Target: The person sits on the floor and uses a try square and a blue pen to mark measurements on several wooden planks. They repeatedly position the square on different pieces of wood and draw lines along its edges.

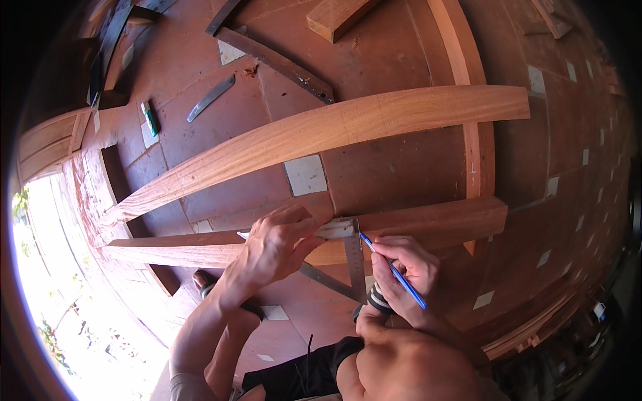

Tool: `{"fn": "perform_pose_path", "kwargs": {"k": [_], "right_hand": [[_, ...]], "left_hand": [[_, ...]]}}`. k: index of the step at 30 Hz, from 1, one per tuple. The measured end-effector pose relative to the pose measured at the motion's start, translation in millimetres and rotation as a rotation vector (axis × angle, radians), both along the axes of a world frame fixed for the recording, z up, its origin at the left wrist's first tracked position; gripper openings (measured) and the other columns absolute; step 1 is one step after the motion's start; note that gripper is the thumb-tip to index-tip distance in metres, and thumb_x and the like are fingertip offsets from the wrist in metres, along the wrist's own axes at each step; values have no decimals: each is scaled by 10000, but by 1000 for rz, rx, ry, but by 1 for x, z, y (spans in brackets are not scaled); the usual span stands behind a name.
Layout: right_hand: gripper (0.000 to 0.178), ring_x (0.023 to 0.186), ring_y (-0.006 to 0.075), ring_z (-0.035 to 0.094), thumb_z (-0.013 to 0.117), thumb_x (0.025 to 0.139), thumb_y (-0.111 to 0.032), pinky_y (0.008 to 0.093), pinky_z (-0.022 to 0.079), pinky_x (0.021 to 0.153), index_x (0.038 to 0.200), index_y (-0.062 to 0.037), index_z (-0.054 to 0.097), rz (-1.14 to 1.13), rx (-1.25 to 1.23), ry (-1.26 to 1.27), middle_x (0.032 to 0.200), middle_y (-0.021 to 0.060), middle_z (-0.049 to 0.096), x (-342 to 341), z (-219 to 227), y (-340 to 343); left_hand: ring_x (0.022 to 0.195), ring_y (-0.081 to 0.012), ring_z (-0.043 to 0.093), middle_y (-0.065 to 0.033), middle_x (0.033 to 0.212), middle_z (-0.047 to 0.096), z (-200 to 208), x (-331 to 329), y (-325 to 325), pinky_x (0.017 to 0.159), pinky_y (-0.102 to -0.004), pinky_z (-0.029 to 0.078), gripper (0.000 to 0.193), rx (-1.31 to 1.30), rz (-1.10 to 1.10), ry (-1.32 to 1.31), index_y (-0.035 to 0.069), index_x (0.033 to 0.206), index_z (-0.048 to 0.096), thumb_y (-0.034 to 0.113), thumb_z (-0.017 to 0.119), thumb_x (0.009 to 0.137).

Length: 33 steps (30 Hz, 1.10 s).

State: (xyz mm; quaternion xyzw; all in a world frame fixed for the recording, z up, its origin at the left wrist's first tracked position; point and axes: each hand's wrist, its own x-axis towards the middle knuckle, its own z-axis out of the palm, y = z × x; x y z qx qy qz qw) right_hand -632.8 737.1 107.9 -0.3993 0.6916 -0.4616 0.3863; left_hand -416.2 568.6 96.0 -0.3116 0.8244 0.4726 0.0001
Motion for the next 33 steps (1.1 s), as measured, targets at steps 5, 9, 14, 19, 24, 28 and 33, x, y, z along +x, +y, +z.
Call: {"fn": "perform_pose_path", "kwargs": {"k": [5, 9, 14, 19, 24, 28, 33], "right_hand": [[209, 926, 263, 785, 826, 891, 78, 350, 634, 826, 1094, 37, 802, -54, 40, 5, 1044, 158, 795, 6, 2, 1], [184, 889, 278, 780, 824, 888, 72, 352, 627, 791, 1066, 35, 801, 10, 51, 9, 988, 149, 797, 3, 5, 12], [155, 846, 264, 781, 831, 864, 56, 343, 618, 761, 1013, 34, 793, 178, 103, -34, 931, 141, 800, -6, 11, 30], [162, 826, 257, 787, 827, 846, 63, 344, 620, 755, 1000, 27, 790, 137, 164, -55, 936, 144, 804, -6, 18, 26], [149, 842, 267, 795, 819, 857, 69, 339, 627, 773, 994, 25, 780, 73, 125, -67, 954, 147, 807, -8, 24, 13], [185, 862, 268, 801, 823, 842, 89, 340, 632, 792, 1008, 25, 776, 50, 89, -58, 993, 156, 811, -2, 20, 3], [220, 901, 269, 813, 826, 827, 100, 339, 641, 814, 1027, 22, 780, 42, 49, -70, 1027, 165, 813, 9, 11, -7]], "left_hand": [[889, -344, 738, -146, 1002, 744, -2, 1, 2, 777, -447, 587, 477, 3, 22, 17, 32, 1333, 793, 28, 881, 865], [887, -352, 741, -149, 1014, 749, -2, 1, 3, 774, -446, 591, 479, -6, 30, 17, 41, 1339, 793, 30, 882, 869], [889, -351, 743, -150, 1034, 759, 2, -2, 3, 778, -446, 594, 472, -24, 27, 14, 60, 1344, 798, 46, 882, 881], [911, -342, 756, -152, 1056, 776, 15, 4, -1, 802, -451, 602, 452, -25, 57, -65, 85, 1338, 810, 77, 892, 894], [929, -340, 764, -158, 1056, 787, 26, 29, -12, 822, -446, 603, 425, 74, 108, -214, 84, 1322, 821, 95, 891, 903], [942, -342, 761, -160, 1059, 785, 23, 37, -14, 830, -448, 600, 436, 72, 90, -193, 77, 1328, 815, 83, 887, 898], [938, -338, 750, -154, 1048, 779, 18, 36, -12, 830, -448, 596, 442, 82, 76, -172, 67, 1332, 808, 83, 884, 896]]}}
